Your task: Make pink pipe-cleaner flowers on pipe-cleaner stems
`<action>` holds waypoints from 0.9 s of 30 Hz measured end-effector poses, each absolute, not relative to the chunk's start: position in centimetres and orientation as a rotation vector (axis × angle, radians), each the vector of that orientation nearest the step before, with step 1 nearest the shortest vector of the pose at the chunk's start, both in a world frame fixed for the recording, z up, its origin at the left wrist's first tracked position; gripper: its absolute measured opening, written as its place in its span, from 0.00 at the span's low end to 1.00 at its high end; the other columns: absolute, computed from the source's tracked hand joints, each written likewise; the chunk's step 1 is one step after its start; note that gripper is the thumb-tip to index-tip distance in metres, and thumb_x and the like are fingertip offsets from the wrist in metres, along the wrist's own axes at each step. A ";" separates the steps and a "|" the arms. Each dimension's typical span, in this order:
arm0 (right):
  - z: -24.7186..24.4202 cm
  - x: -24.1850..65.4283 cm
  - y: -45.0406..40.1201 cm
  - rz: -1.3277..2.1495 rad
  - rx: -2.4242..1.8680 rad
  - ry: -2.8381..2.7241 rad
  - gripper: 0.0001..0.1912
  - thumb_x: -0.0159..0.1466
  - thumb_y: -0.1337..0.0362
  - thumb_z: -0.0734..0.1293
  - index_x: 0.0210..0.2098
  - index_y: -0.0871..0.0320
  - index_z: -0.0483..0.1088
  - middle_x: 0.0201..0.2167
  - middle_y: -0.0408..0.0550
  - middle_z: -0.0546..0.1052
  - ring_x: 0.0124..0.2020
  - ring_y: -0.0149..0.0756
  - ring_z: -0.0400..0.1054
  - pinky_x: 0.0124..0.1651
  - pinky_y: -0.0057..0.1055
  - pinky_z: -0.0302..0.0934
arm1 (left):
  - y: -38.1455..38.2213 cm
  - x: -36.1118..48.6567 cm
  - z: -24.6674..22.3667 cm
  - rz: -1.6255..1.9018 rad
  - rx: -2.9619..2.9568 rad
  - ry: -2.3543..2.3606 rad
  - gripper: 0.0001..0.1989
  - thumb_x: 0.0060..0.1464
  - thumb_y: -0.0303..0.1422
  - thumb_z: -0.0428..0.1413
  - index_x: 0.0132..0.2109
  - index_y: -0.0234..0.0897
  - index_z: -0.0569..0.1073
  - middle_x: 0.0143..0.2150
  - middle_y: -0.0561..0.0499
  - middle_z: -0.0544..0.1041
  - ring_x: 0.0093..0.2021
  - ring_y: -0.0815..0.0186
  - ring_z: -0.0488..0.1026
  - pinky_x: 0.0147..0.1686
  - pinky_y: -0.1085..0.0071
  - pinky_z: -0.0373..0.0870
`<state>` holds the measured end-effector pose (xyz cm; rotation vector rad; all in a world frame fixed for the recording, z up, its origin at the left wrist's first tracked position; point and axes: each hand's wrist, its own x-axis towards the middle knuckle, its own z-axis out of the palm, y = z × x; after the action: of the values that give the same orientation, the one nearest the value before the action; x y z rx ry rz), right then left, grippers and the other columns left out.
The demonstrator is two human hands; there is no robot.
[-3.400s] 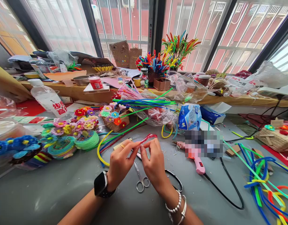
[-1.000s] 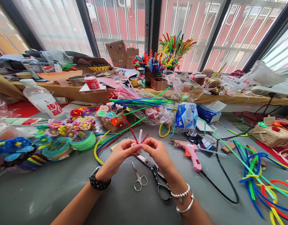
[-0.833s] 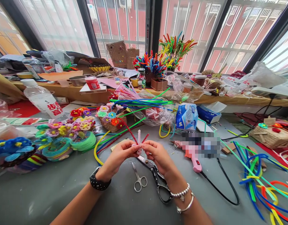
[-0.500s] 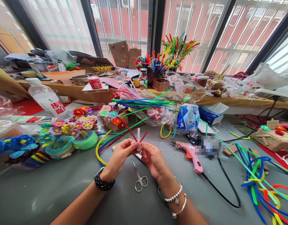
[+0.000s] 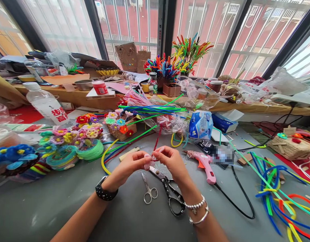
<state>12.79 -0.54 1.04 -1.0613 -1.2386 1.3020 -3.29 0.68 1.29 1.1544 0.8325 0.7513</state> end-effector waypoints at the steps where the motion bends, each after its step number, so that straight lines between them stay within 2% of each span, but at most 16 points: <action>1: 1.0 12.7 -0.5 1.301 -1.076 -1.207 0.09 0.50 0.60 0.68 0.22 0.60 0.69 0.19 0.39 0.68 0.20 0.23 0.55 0.24 0.23 0.48 | 0.7 -3.2 1.2 0.768 1.131 0.830 0.12 0.41 0.36 0.59 0.29 0.31 0.70 0.26 0.53 0.71 0.27 0.73 0.68 0.31 0.75 0.64; 4: 0.9 12.5 -0.5 1.317 -1.102 -1.184 0.09 0.50 0.59 0.68 0.24 0.60 0.70 0.21 0.41 0.71 0.21 0.24 0.58 0.26 0.24 0.50 | 0.7 -3.0 1.0 0.812 1.073 0.817 0.13 0.36 0.33 0.62 0.29 0.32 0.68 0.28 0.53 0.72 0.30 0.70 0.70 0.36 0.72 0.65; 8: 1.3 12.9 -0.6 1.309 -1.133 -1.252 0.09 0.49 0.59 0.68 0.21 0.60 0.71 0.19 0.41 0.71 0.22 0.25 0.58 0.27 0.24 0.51 | 0.8 -3.1 0.9 0.781 1.067 0.836 0.14 0.35 0.32 0.62 0.30 0.32 0.67 0.26 0.53 0.72 0.29 0.70 0.71 0.33 0.72 0.67; 13: 1.2 13.9 -0.5 1.439 -1.098 -1.423 0.11 0.48 0.59 0.68 0.16 0.61 0.69 0.14 0.39 0.66 0.19 0.25 0.55 0.26 0.24 0.49 | 0.5 -3.6 1.4 0.488 1.139 0.699 0.14 0.33 0.29 0.63 0.29 0.32 0.67 0.23 0.56 0.71 0.25 0.71 0.72 0.28 0.74 0.67; 18: 0.0 13.6 -0.3 1.669 -0.956 -1.404 0.15 0.49 0.55 0.67 0.17 0.61 0.68 0.16 0.40 0.67 0.19 0.25 0.56 0.25 0.25 0.50 | -0.1 -3.6 1.7 0.240 1.171 0.548 0.12 0.34 0.30 0.62 0.27 0.32 0.67 0.24 0.52 0.74 0.25 0.68 0.73 0.28 0.73 0.67; 22: -0.1 13.5 0.0 1.478 -1.081 -1.244 0.14 0.50 0.54 0.67 0.22 0.60 0.69 0.18 0.40 0.67 0.20 0.25 0.57 0.26 0.24 0.52 | 0.2 -3.2 1.3 0.501 1.078 0.646 0.11 0.38 0.30 0.61 0.28 0.32 0.66 0.25 0.52 0.74 0.27 0.70 0.72 0.30 0.74 0.67; 25: 0.7 14.1 0.0 1.336 -1.124 -1.284 0.12 0.50 0.59 0.68 0.32 0.57 0.71 0.29 0.42 0.72 0.28 0.28 0.62 0.33 0.25 0.56 | 0.6 -3.1 1.2 0.740 0.941 0.725 0.12 0.38 0.30 0.61 0.27 0.33 0.64 0.25 0.53 0.73 0.28 0.72 0.72 0.32 0.76 0.66; 27: 1.3 14.4 -0.2 1.328 -1.080 -1.414 0.12 0.49 0.62 0.69 0.34 0.56 0.71 0.33 0.44 0.72 0.33 0.30 0.63 0.37 0.27 0.57 | 0.8 -3.1 1.4 0.799 0.885 0.753 0.13 0.37 0.30 0.62 0.26 0.32 0.64 0.25 0.54 0.73 0.28 0.72 0.72 0.33 0.75 0.66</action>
<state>14.41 -0.21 1.25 -1.0798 -1.4142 1.3276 -3.11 0.78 1.41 0.8847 0.7527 0.7986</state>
